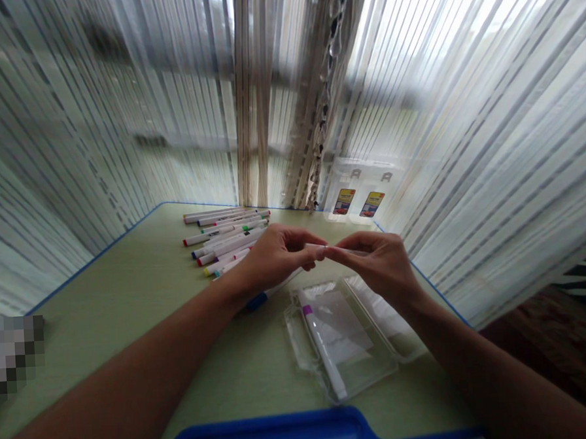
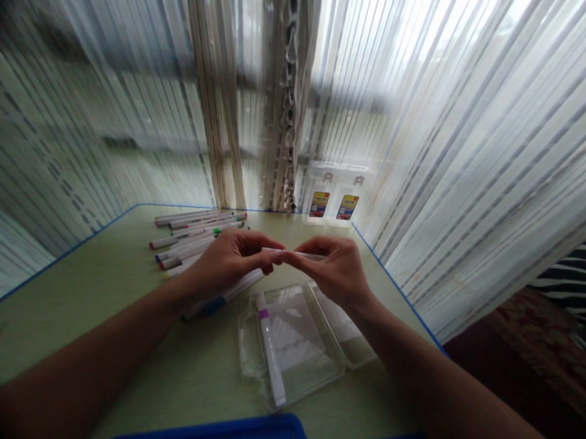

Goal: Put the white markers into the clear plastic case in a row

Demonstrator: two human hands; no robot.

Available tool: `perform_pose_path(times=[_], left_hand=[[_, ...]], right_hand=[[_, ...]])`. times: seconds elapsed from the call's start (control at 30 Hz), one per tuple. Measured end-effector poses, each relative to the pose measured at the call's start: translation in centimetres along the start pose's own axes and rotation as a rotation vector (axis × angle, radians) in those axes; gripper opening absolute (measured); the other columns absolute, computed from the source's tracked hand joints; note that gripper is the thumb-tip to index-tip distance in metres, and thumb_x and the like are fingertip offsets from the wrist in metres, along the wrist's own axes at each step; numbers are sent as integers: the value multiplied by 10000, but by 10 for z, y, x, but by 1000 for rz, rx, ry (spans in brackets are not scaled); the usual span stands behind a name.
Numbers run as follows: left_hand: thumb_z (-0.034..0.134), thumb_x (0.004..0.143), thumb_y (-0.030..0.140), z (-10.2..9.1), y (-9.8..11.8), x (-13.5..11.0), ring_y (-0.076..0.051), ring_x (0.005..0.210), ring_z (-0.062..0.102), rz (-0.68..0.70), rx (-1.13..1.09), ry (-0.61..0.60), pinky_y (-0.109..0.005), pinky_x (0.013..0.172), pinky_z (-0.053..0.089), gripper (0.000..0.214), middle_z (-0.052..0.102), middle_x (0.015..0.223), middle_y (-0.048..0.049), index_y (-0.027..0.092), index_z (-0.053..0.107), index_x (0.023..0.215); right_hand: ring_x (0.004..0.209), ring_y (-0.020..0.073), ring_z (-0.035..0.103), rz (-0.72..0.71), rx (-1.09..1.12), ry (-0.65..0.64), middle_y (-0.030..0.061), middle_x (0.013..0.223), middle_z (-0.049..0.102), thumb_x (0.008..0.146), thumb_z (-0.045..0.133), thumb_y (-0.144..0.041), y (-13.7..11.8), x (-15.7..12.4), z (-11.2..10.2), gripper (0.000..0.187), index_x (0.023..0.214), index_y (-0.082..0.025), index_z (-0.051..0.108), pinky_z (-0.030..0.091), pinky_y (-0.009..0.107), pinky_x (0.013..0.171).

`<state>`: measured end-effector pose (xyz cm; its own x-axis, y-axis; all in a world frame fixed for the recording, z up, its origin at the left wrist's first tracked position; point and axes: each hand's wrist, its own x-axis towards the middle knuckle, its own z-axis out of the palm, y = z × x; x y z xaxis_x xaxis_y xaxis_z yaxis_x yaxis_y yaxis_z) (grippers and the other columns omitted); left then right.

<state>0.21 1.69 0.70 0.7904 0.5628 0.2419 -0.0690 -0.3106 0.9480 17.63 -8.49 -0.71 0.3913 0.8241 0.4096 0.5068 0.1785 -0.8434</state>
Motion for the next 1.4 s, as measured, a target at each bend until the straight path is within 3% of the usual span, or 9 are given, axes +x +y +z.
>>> perform_pose_path(times=[0.17, 0.43, 0.7, 1.1, 1.4], left_hand=[[749, 789, 226, -3, -4, 2, -113, 605, 641, 10, -51, 44, -224, 608, 497, 193, 719, 696, -52, 90, 774, 924], [747, 775, 221, -10, -13, 7, -118, 577, 634, -51, -296, 126, -260, 602, 529, 160, 705, 718, -59, 88, 752, 863], [737, 752, 148, -17, -12, 8, -133, 579, 636, -92, -451, 211, -253, 567, 512, 113, 695, 668, -67, 77, 748, 838], [736, 752, 161, -21, -11, 9, -130, 540, 610, -96, -549, 221, -262, 538, 487, 120, 684, 645, -68, 77, 747, 836], [637, 819, 153, -22, -9, 9, -138, 515, 620, -127, -624, 215, -261, 526, 495, 155, 690, 640, -84, 59, 754, 856]], right_hand=[[557, 127, 572, 74, 147, -16, 45, 643, 717, 609, 902, -393, -6, 0, 3, 274, 700, -162, 786, 409, 246, 506], [464, 55, 389, 177, 338, -43, 16, 624, 669, 658, 879, -365, -3, 2, 2, 245, 774, -164, 801, 247, 220, 424], [453, 64, 435, 243, 528, -55, 47, 646, 717, 656, 871, -330, -10, 4, 2, 223, 793, -167, 803, 274, 221, 426], [485, 107, 505, 263, 705, -120, 103, 819, 787, 756, 758, -358, -14, 4, -3, 241, 911, -179, 804, 321, 243, 427], [546, 119, 569, 297, 779, -123, 100, 832, 791, 776, 712, -361, -15, 5, -5, 263, 938, -171, 794, 378, 223, 464]])
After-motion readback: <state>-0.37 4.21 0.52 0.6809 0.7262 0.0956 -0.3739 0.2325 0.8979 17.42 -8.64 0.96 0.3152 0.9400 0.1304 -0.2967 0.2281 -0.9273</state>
